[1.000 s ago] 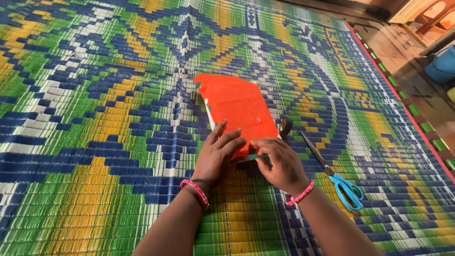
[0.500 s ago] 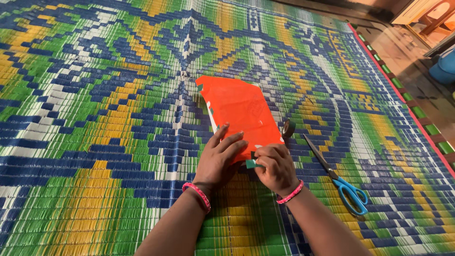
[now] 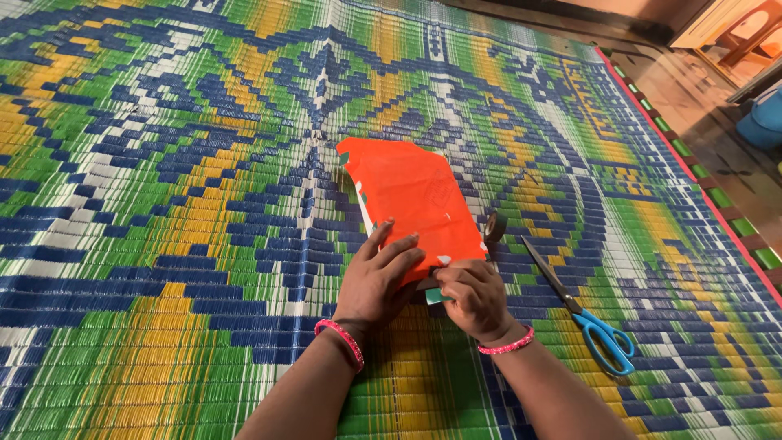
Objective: The person wraps a book with orange paper, folding the edges and securing them with green tape. They use scissors to cut tape and smooth the cover, then flip the book to finish the other side.
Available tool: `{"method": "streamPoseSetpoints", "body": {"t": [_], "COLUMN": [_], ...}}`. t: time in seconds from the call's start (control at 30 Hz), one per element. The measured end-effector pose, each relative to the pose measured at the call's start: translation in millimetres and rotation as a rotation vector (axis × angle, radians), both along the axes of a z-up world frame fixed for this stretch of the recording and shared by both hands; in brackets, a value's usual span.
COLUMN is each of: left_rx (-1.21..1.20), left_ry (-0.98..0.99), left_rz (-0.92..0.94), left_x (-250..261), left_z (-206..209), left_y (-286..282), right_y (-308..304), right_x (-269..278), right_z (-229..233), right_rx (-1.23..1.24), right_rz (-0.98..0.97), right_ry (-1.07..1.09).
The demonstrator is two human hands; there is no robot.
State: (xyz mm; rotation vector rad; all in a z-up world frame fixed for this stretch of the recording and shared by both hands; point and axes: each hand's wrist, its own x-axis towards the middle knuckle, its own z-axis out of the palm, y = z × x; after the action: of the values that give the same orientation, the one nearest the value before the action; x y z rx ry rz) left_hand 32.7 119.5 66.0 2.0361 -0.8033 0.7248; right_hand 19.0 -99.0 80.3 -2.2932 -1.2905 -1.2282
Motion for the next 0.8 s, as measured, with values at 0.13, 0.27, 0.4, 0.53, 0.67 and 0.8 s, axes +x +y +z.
{"method": "streamPoseSetpoints", "body": {"t": [0.13, 0.27, 0.4, 0.53, 0.67, 0.8], "left_rx": [-0.001, -0.030, -0.027, -0.023, -0.024, -0.023], "left_ry": [0.014, 0.017, 0.031, 0.037, 0.040, 0.068], "left_rz": [0.002, -0.022, -0.021, 0.015, 0.004, 0.015], "left_x": [1, 1, 0, 1, 1, 0], "left_z": [-1, 3, 5, 3, 1, 1], "left_y": [1, 1, 1, -2, -1, -2], "right_y": [-2, -4, -4, -1, 1, 6], "right_x": [-4, -8, -10, -14, -24, -31], "right_z": [3, 6, 7, 12, 31, 50], "right_rx": [-0.045, -0.077, -0.090, -0.088, -0.080, -0.082], "right_rz": [0.012, 0.018, 0.007, -0.020, -0.052, -0.264], "right_ry": [-0.007, 0.000, 0.026, 0.093, 0.234, 0.373]}}
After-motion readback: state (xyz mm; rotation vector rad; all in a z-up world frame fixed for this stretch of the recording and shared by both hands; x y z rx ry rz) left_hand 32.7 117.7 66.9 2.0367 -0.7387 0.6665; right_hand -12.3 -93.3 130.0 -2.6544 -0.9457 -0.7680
